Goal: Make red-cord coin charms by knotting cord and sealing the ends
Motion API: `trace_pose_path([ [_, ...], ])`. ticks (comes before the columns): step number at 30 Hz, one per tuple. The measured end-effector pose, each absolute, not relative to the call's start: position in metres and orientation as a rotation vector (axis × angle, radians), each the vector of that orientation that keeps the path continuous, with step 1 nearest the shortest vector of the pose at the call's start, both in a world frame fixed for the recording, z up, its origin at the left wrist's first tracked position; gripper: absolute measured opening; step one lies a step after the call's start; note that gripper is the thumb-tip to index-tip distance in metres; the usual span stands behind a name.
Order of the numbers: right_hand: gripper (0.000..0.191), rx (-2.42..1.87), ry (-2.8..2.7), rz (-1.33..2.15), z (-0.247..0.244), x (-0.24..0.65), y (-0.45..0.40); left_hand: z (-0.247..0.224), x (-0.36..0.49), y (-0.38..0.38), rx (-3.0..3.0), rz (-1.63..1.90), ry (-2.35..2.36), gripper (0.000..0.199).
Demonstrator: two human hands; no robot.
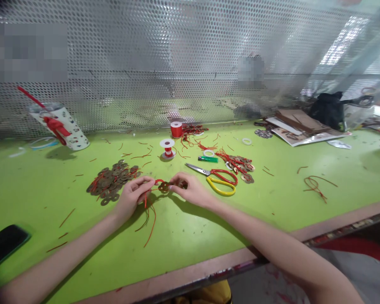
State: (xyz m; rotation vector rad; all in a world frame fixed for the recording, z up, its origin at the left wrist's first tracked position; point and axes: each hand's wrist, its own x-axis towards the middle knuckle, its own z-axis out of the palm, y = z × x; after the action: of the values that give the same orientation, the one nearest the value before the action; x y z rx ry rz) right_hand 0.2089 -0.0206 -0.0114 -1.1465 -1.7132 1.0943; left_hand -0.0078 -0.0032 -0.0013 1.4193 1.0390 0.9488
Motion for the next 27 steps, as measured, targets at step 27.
trace_pose_path([
  [27,0.028,-1.067,-1.311,1.223,-0.019,0.214,-0.006,-0.003,-0.002,-0.010,1.749,0.715,1.127,0.035],
])
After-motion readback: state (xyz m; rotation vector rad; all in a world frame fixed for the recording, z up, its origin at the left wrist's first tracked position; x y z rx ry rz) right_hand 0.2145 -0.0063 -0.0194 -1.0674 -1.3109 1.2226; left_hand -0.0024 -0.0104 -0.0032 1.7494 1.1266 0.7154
